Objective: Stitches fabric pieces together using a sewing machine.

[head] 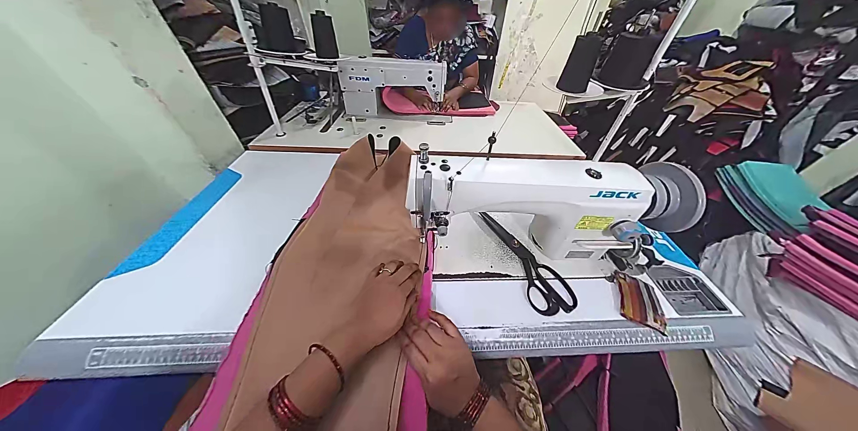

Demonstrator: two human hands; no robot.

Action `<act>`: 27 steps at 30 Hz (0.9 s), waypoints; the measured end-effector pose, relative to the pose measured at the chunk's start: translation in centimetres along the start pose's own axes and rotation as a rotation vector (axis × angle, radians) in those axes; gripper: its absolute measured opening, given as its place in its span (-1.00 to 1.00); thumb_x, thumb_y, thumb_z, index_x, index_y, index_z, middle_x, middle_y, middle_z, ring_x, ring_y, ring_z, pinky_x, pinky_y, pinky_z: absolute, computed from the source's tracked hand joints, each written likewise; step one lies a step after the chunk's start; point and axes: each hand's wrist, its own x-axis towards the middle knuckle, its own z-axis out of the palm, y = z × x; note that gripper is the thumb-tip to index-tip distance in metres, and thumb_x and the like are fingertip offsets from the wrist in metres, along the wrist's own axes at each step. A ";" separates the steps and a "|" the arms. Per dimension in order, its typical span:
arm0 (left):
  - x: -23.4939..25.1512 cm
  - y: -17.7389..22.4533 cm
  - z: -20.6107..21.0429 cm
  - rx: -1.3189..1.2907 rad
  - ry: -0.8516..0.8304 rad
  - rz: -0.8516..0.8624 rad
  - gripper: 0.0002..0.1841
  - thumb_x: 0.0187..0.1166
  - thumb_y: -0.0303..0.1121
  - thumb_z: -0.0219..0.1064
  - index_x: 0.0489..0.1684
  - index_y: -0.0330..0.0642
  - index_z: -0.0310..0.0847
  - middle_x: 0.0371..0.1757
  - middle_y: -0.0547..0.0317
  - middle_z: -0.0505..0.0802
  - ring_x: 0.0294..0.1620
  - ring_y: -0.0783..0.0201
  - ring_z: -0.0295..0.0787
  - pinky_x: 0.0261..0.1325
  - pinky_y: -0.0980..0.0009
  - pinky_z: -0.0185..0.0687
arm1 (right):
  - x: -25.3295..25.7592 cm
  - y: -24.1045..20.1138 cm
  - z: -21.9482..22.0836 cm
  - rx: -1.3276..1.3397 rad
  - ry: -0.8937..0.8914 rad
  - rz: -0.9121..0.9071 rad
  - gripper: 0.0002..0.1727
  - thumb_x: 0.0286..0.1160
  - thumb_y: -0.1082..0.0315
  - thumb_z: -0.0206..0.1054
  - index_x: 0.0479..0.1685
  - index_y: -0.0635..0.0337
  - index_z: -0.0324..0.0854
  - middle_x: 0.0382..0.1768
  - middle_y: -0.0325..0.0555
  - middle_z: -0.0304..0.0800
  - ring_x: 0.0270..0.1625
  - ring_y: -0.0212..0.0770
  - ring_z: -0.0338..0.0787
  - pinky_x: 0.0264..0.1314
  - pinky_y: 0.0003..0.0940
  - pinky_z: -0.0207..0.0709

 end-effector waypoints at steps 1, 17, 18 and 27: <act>0.1 0.1 0.1 0.000 0.019 -0.002 -0.52 0.85 -0.20 -0.04 0.62 -0.15 0.52 0.71 0.08 0.55 0.78 -0.09 0.31 0.72 -0.23 0.13 | -0.1 0.1 0.1 0.000 0.005 0.004 -0.66 0.54 0.46 0.13 -0.14 0.02 0.89 -0.05 -0.25 0.98 0.14 -0.22 0.91 0.38 -0.18 0.64; 4.6 -0.3 -0.9 -0.022 -0.025 -0.091 -0.52 0.85 -0.18 -0.02 0.66 -0.07 0.49 0.72 0.09 0.53 0.81 -0.06 0.25 0.77 -0.17 0.04 | 0.9 3.4 0.7 0.010 -0.133 0.129 -0.68 0.42 0.52 0.24 -0.09 0.00 0.89 0.05 -0.27 0.97 0.22 -0.21 0.91 0.42 0.00 0.64; 4.6 -0.4 -0.6 -0.018 -0.001 -0.100 -0.52 0.86 -0.16 -0.02 0.67 -0.06 0.48 0.72 0.05 0.52 0.80 -0.08 0.25 0.78 -0.16 0.03 | 0.9 3.6 0.9 0.005 -0.137 0.139 -0.68 0.42 0.52 0.25 -0.10 -0.01 0.89 0.05 -0.27 0.96 0.22 -0.20 0.91 0.42 0.02 0.65; 4.1 0.4 -1.3 0.038 0.032 -0.140 -0.59 0.83 -0.21 0.04 0.43 -0.11 0.69 0.55 -0.04 0.65 0.65 -0.13 0.45 0.59 -0.21 0.29 | 2.3 4.7 0.7 0.110 -0.255 0.278 -0.70 0.40 0.62 0.29 -0.10 0.13 0.90 0.09 -0.12 0.96 0.27 -0.06 0.90 0.46 0.22 0.57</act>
